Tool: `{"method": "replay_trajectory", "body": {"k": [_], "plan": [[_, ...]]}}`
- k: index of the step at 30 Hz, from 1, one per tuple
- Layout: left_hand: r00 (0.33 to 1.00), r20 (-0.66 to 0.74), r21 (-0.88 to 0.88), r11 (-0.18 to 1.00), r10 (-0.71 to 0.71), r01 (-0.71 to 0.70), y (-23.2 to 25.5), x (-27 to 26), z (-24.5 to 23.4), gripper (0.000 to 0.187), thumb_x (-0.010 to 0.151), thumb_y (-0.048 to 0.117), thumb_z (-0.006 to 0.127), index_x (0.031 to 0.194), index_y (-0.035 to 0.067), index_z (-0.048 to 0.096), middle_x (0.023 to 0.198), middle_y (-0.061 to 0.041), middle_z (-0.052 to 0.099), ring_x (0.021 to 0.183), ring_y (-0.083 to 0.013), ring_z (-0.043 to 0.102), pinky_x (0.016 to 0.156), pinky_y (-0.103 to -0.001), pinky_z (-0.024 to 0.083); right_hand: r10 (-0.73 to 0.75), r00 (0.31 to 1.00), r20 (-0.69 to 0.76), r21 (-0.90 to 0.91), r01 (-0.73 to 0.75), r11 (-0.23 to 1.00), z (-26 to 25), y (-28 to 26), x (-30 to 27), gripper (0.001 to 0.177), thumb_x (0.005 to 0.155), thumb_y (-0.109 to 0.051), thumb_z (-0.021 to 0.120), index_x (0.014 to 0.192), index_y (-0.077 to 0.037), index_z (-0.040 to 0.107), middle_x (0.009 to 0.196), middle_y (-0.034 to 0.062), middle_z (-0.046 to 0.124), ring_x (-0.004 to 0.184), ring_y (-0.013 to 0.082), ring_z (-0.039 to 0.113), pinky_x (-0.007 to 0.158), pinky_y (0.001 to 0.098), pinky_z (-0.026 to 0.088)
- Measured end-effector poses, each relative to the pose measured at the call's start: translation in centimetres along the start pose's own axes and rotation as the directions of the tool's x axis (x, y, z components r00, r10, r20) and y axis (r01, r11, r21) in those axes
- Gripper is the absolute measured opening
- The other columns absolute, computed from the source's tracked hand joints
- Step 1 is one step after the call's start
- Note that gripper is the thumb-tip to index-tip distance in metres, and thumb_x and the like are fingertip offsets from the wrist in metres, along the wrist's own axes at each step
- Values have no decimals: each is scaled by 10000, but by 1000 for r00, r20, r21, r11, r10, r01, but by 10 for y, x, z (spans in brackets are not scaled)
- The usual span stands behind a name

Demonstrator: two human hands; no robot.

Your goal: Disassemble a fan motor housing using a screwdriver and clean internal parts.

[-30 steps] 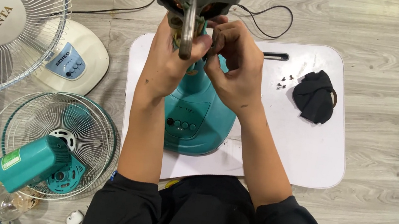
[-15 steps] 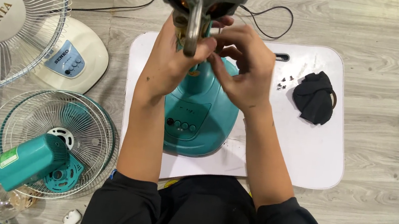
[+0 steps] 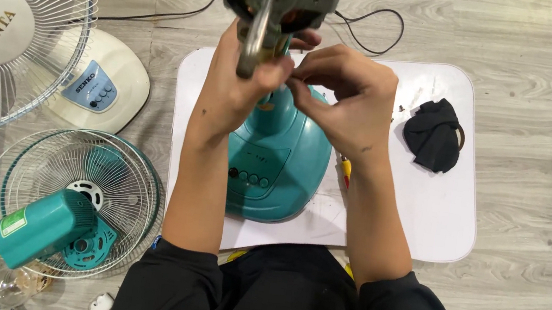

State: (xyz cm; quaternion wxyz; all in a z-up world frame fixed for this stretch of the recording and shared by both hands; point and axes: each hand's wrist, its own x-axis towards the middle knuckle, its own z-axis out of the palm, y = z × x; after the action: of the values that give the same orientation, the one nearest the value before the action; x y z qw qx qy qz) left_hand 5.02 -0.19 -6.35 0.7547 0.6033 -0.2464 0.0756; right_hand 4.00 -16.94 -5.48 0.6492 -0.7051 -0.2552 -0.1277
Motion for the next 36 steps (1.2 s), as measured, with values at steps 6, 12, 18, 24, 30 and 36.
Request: {"method": "replay_trajectory", "body": {"k": [6, 12, 18, 24, 30, 36], "plan": [[999, 40, 294, 956, -10, -3, -7, -13, -15, 456, 719, 114, 763, 1119, 0, 577, 899, -72, 629, 767, -184, 566, 706, -309, 497, 2, 998, 61, -162, 8, 987, -9, -14, -3, 253, 760, 153, 837, 941, 30, 710, 880, 86, 661, 706, 138, 628, 642, 217, 604], [998, 70, 61, 998, -8, 3, 9, 1, 1, 489, 871, 246, 641, 1301, 17, 597, 1211, -122, 690, 1074, -233, 707, 924, -349, 638, -58, 990, 125, -222, 85, 971, -14, -17, 6, 237, 707, 161, 831, 898, 70, 724, 965, 134, 701, 841, 215, 720, 726, 274, 662], [1000, -2, 19, 1000, -24, 24, 10, -19, 7, 668, 884, 160, 737, 1458, 10, 428, 1396, -169, 610, 1324, -347, 653, 1200, -437, 519, -269, 934, 236, -312, 334, 889, -28, -11, 8, 251, 692, 161, 892, 868, 51, 750, 947, 109, 699, 742, 202, 656, 676, 287, 552], [999, -41, -179, 984, -23, 16, -8, -21, 1, 615, 821, -16, 696, 1405, 71, 524, 1340, -51, 632, 1309, -253, 615, 1255, -438, 487, -293, 930, 223, -320, 353, 879, -25, -8, 8, 250, 711, 144, 884, 866, 32, 723, 957, 96, 685, 748, 203, 661, 673, 300, 544], [1000, 20, -95, 995, -23, 25, 2, -5, 10, 535, 940, 194, 565, 1433, 9, 472, 1310, -166, 627, 1261, -295, 628, 1052, -430, 562, -275, 920, 279, -306, 357, 883, -37, -15, 6, 225, 659, 98, 894, 814, 36, 743, 887, 107, 684, 723, 203, 642, 645, 304, 519], [995, 97, -68, 998, 24, -18, -5, -3, 3, 533, 894, 304, 635, 1367, 66, 567, 1281, -155, 651, 1217, -324, 653, 1149, -533, 574, -65, 995, 74, -307, 85, 948, -109, 12, -17, 243, 811, 206, 832, 976, 88, 698, 979, 183, 698, 792, 202, 654, 751, 267, 592]]}}
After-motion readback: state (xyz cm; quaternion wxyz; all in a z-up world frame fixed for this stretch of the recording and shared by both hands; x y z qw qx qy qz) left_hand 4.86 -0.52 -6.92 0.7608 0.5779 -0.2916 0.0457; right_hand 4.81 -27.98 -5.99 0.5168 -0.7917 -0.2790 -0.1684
